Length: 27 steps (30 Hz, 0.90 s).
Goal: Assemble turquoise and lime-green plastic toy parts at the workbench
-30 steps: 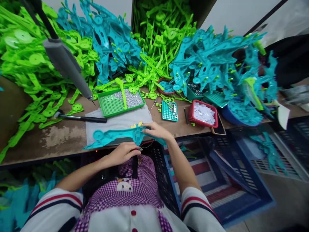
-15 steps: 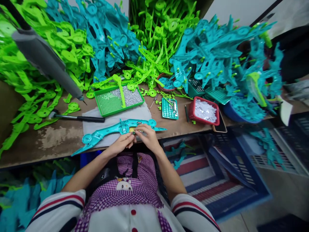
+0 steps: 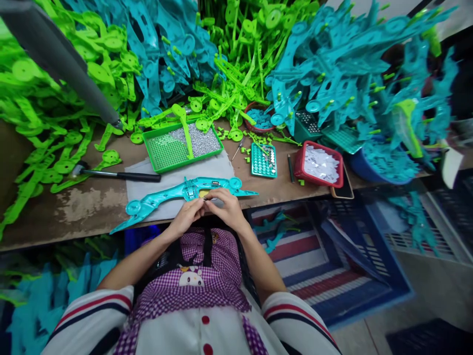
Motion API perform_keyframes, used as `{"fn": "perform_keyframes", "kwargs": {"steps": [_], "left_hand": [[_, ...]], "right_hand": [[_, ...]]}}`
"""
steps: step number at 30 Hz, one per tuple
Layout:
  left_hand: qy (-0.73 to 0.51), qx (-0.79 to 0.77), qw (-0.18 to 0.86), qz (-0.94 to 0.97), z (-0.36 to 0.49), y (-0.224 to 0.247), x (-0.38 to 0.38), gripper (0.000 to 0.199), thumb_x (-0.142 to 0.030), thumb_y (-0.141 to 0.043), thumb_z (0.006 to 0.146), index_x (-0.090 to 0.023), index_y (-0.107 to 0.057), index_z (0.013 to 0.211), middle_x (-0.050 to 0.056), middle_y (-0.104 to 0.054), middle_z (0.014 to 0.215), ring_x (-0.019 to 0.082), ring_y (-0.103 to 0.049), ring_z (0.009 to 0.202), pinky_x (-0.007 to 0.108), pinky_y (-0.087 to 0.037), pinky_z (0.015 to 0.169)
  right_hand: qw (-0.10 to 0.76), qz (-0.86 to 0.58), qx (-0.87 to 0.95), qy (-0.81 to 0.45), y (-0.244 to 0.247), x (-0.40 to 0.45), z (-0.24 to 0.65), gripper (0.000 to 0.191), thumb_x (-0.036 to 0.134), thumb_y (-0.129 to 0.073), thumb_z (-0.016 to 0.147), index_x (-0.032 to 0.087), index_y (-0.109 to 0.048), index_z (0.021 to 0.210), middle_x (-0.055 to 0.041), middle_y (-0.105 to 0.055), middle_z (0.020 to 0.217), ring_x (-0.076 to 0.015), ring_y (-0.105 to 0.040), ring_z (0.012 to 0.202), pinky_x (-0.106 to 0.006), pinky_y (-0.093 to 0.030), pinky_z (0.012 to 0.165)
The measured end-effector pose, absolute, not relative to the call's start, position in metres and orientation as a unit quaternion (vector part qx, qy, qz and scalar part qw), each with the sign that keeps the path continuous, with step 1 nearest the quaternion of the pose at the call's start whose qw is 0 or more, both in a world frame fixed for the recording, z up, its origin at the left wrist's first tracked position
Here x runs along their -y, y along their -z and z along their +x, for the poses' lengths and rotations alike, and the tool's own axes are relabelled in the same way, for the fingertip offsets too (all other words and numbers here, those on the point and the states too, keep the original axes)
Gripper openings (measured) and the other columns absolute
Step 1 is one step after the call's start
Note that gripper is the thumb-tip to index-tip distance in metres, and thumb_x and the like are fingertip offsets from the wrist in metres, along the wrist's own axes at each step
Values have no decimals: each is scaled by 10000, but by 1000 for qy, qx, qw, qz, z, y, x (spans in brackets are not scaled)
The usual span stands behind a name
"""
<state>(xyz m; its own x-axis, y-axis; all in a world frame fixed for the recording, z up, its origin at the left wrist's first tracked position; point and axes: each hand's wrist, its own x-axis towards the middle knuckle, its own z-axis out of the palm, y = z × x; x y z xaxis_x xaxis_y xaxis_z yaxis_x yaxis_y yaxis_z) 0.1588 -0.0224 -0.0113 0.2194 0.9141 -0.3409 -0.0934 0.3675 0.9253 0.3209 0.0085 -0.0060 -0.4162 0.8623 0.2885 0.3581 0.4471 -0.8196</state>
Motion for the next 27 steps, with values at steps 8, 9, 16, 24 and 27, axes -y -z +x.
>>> {"fn": "perform_keyframes", "kwargs": {"steps": [8, 9, 16, 24, 27], "left_hand": [[-373, -505, 644, 437, 158, 10, 23, 574, -702, -508, 814, -164, -555, 620, -11, -488, 590, 103, -387, 564, 243, -308, 541], [-370, -506, 645, 437, 158, 9, 22, 578, -706, -506, 810, -166, -549, 611, -11, -485, 582, 102, -380, 557, 243, -303, 537], [-316, -494, 655, 475, 149, -2, 25, 561, -717, -445, 829, -180, -538, 693, -29, -446, 598, 105, -371, 536, 241, -300, 510], [-162, -522, 539, 641, 83, -8, 70, 321, -465, -501, 914, -192, -669, 929, 20, -690, 840, 165, -599, 735, 258, -455, 692], [-175, -587, 472, 634, 48, -7, 91, 330, -484, -507, 897, -210, -691, 916, 39, -734, 907, 207, -665, 831, 289, -498, 769]], "right_hand": [[374, -379, 772, -347, 8, -9, 323, 186, 384, -586, 926, 217, -665, 906, -42, -739, 900, -178, -679, 893, -351, -521, 858], [377, -374, 778, -337, 8, -10, 323, 199, 392, -576, 932, 216, -662, 896, -42, -739, 881, -178, -679, 883, -354, -516, 861], [420, -385, 765, -299, 7, 1, 320, 121, 329, -613, 903, 221, -651, 866, -35, -729, 850, -182, -669, 848, -377, -496, 862], [548, -510, 560, -355, 15, -24, 340, 167, 377, -626, 779, 214, -606, 749, -4, -643, 744, -164, -609, 752, -315, -488, 744], [518, -597, 534, -301, 20, -47, 345, 200, 407, -610, 732, 207, -595, 731, -7, -639, 740, -174, -587, 763, -335, -472, 779]]}}
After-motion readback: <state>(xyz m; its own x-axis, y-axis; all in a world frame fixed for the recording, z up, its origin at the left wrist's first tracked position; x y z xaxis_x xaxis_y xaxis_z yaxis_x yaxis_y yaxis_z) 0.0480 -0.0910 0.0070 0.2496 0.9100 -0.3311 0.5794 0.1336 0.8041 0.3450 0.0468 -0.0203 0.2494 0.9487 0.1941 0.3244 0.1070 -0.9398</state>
